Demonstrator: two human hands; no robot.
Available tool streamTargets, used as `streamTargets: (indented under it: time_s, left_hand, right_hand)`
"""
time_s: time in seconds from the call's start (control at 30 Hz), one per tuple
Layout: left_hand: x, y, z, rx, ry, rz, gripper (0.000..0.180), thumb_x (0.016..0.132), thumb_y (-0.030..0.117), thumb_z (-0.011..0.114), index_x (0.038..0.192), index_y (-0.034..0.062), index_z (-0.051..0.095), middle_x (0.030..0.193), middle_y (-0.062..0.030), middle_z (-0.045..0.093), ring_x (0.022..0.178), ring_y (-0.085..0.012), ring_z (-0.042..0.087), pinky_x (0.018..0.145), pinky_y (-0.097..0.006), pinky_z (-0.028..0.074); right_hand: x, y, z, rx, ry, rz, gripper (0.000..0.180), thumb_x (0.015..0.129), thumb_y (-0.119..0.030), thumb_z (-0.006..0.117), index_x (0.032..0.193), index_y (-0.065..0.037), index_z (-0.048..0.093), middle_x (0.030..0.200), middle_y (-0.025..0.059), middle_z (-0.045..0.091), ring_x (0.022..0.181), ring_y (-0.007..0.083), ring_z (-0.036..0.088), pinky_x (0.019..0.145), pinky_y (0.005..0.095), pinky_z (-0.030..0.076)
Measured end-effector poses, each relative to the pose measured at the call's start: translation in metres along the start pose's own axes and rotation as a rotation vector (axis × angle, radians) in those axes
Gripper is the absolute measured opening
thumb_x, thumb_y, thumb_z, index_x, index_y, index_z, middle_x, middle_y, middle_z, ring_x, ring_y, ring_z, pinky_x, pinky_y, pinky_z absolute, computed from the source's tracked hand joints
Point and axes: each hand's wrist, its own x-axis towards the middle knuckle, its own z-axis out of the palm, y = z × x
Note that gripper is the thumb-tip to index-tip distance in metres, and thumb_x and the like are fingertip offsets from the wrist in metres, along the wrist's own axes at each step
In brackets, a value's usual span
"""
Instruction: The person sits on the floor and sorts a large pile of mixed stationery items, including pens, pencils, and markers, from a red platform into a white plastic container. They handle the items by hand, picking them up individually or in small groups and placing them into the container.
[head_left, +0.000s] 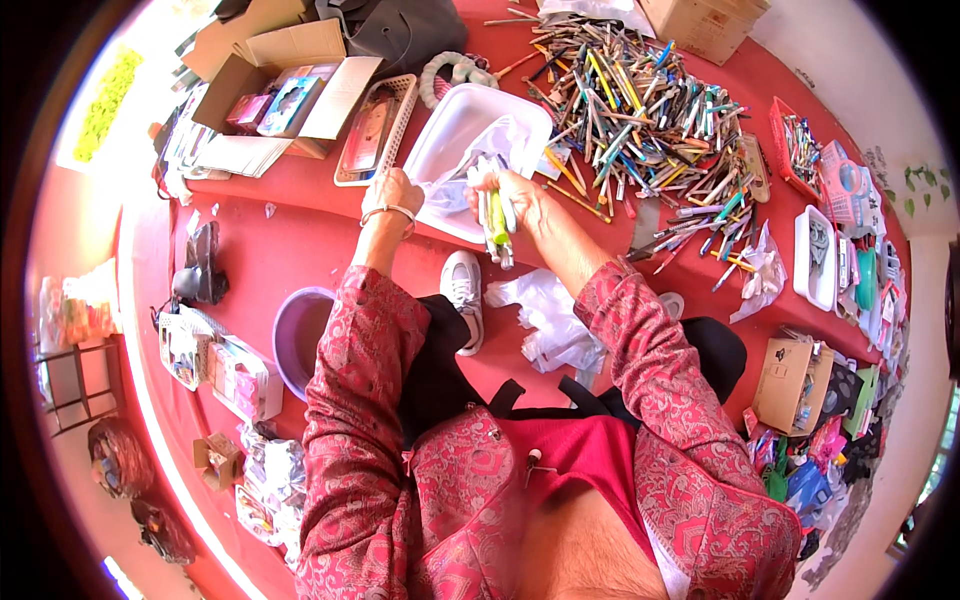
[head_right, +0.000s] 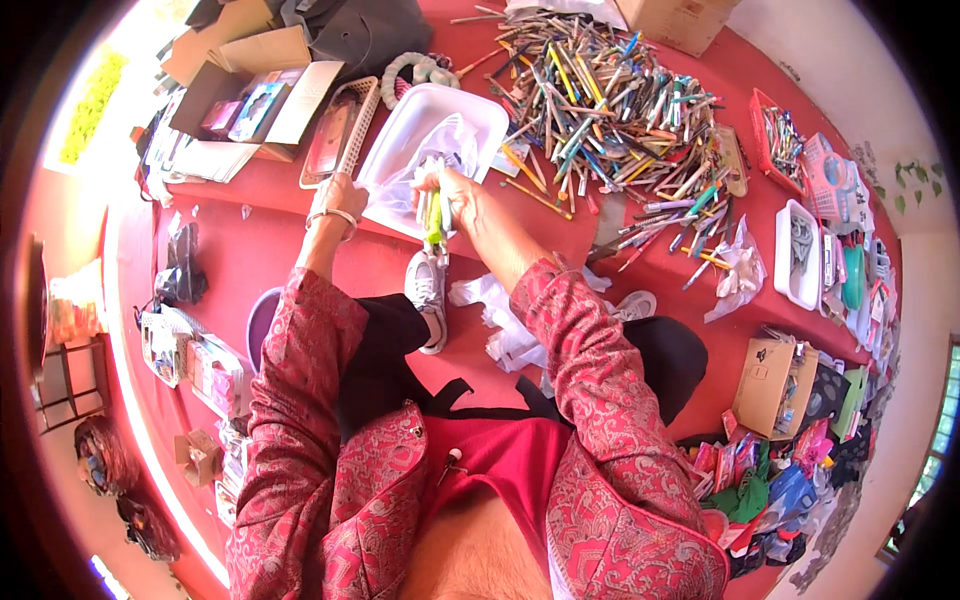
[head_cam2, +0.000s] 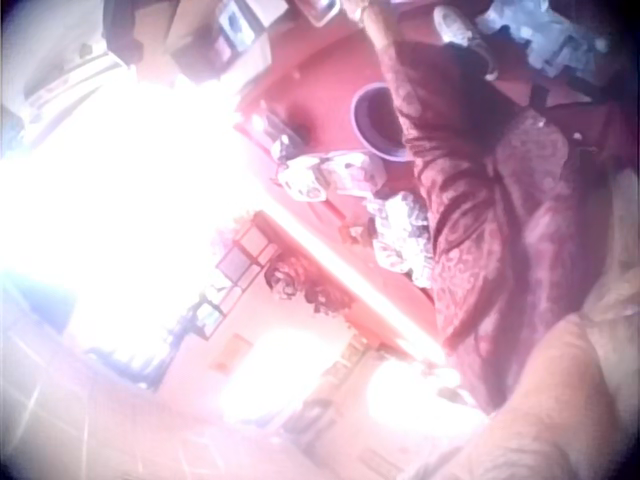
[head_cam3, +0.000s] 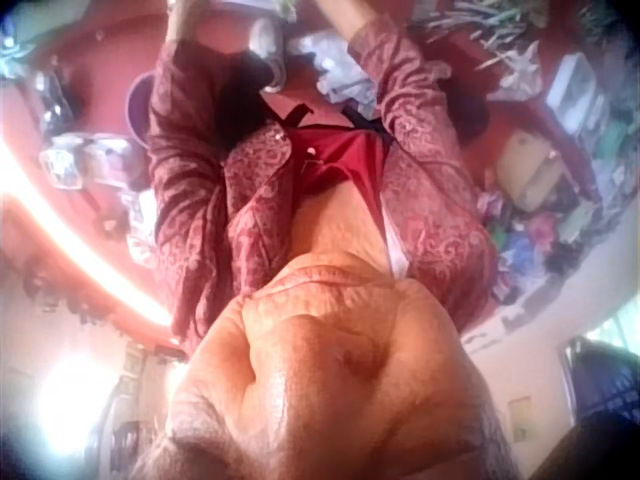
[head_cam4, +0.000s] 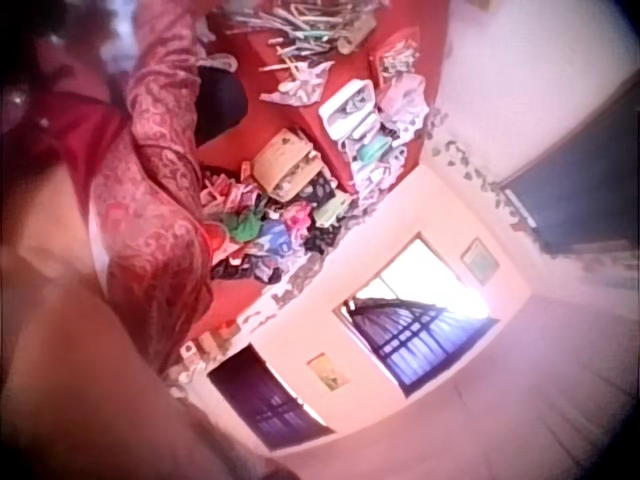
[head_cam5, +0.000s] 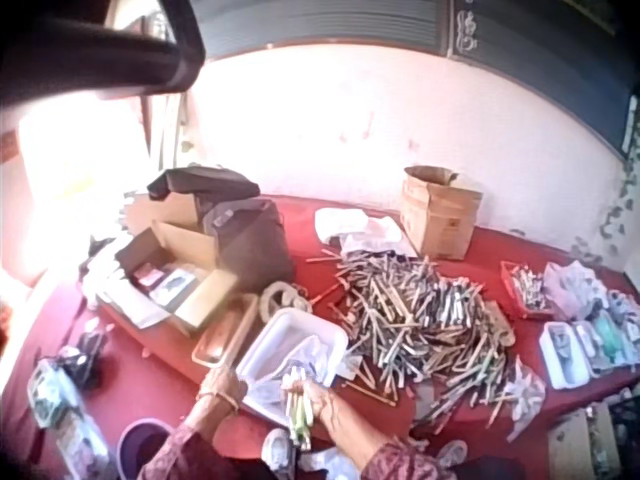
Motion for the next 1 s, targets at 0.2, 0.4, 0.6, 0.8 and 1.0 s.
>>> streamTargets:
  time_s: [0.2, 0.4, 0.6, 0.8, 1.0]
  left_hand:
    - [-0.018, 0.011, -0.006, 0.209, 0.005, 0.164, 0.027, 0.077, 0.02, 0.046, 0.085, 0.002, 0.063, 0.085, -0.0198, 0.061, 0.083, -0.0297, 0.06, 0.073, -0.038, 0.047]
    - [-0.032, 0.01, -0.013, 0.313, -0.082, 0.215, 0.023, 0.075, 0.016, 0.049, 0.086, 0.0023, 0.063, 0.086, -0.018, 0.061, 0.084, -0.0285, 0.06, 0.072, -0.037, 0.048]
    - [-0.034, 0.015, -0.019, 0.339, -0.087, 0.258, 0.019, 0.071, 0.01, 0.053, 0.085, 0.001, 0.063, 0.085, -0.0187, 0.061, 0.082, -0.0298, 0.06, 0.071, -0.037, 0.049]
    - [-0.032, 0.002, -0.015, 0.403, -0.111, 0.216, 0.019, 0.074, 0.011, 0.055, 0.088, 0.0026, 0.063, 0.085, -0.0174, 0.062, 0.083, -0.0281, 0.061, 0.07, -0.035, 0.05]
    - [-0.03, 0.007, -0.013, 0.326, 0.018, 0.247, 0.017, 0.074, 0.011, 0.054, 0.085, 0.0013, 0.063, 0.082, -0.0185, 0.062, 0.08, -0.0291, 0.061, 0.068, -0.036, 0.05]
  right_hand:
    - [0.0, 0.01, -0.032, 0.062, 0.184, 0.113, 0.013, 0.068, -0.006, 0.059, 0.076, -0.001, 0.05, 0.064, 0.0128, 0.056, 0.053, 0.0256, 0.055, 0.05, 0.0405, 0.046]
    - [0.017, 0.003, -0.005, -0.038, 0.122, 0.097, 0.015, 0.069, -0.008, 0.059, 0.078, 0.0, 0.05, 0.063, 0.0136, 0.055, 0.053, 0.028, 0.054, 0.053, 0.0436, 0.046]
    - [0.065, -0.008, -0.01, -0.087, 0.378, -0.091, 0.015, 0.072, -0.017, 0.051, 0.076, -0.003, 0.052, 0.068, 0.0125, 0.058, 0.055, 0.0276, 0.055, 0.052, 0.0346, 0.045]
    - [0.046, -0.015, 0.024, 0.196, 0.845, -0.367, 0.014, 0.066, -0.009, 0.056, 0.076, 0.0, 0.054, 0.074, 0.0134, 0.058, 0.061, 0.0254, 0.057, 0.056, 0.0308, 0.047]
    - [0.086, 0.004, -0.007, 0.351, 0.888, -0.658, 0.023, 0.067, -0.006, 0.059, 0.085, 0.003, 0.049, 0.084, 0.0149, 0.058, 0.07, 0.0254, 0.058, 0.066, 0.032, 0.047]
